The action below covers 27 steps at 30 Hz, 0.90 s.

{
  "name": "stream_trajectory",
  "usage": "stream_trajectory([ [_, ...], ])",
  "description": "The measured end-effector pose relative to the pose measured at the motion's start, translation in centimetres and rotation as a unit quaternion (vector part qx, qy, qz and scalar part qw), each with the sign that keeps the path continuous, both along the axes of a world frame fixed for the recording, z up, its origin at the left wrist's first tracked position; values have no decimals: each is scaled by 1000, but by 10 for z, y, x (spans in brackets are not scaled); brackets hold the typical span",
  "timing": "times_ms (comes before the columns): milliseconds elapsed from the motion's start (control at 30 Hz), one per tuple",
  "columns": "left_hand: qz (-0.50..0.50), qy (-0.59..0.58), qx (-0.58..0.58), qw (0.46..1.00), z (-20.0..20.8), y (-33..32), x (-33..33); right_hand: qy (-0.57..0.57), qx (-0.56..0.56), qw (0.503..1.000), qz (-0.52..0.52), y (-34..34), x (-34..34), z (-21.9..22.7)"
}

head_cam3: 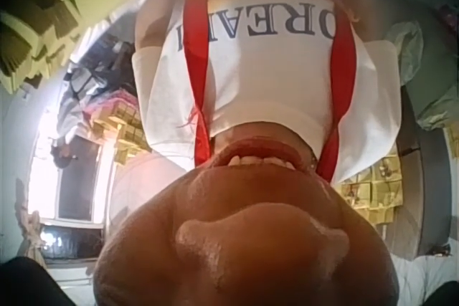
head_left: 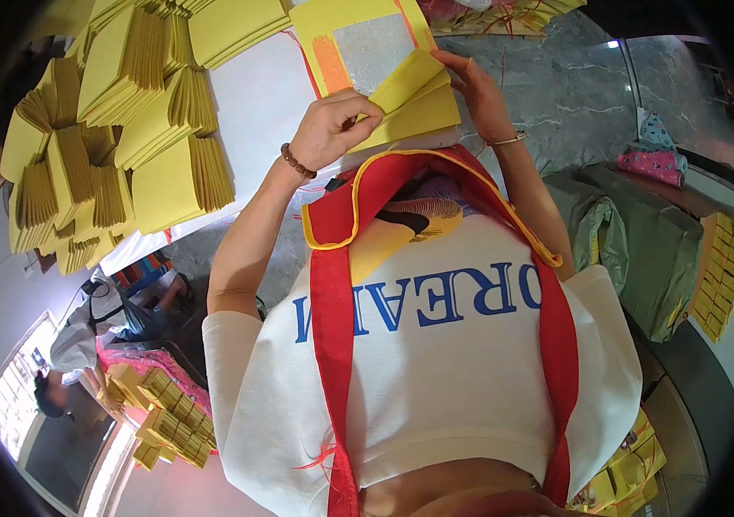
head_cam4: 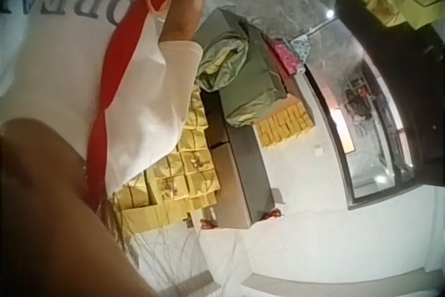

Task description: Folding sheets of yellow paper into stacks at a production workstation.

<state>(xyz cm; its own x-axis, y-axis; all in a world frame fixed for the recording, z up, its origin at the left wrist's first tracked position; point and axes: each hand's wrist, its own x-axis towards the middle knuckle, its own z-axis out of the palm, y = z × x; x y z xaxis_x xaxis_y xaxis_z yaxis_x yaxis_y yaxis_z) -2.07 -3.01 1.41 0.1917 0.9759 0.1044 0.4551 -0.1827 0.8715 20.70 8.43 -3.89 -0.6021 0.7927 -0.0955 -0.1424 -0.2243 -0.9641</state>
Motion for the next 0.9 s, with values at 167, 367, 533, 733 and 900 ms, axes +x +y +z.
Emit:
stream_trajectory([
  [167,-3,-9,-42,999,2,3,-2,0,-11,1000,-2,0,1,2],
  [367,-23,-13,-39,999,0,5,-5,0,-3,1000,-1,-1,0,4],
  [533,-41,-7,14,999,-4,5,-5,-5,5,1000,-2,0,1,0],
  [733,-44,-4,-22,999,0,5,-6,-4,6,1000,-1,1,1,0],
  [900,-50,-9,-4,999,0,5,-5,-6,-1,1000,-7,0,1,-2],
])
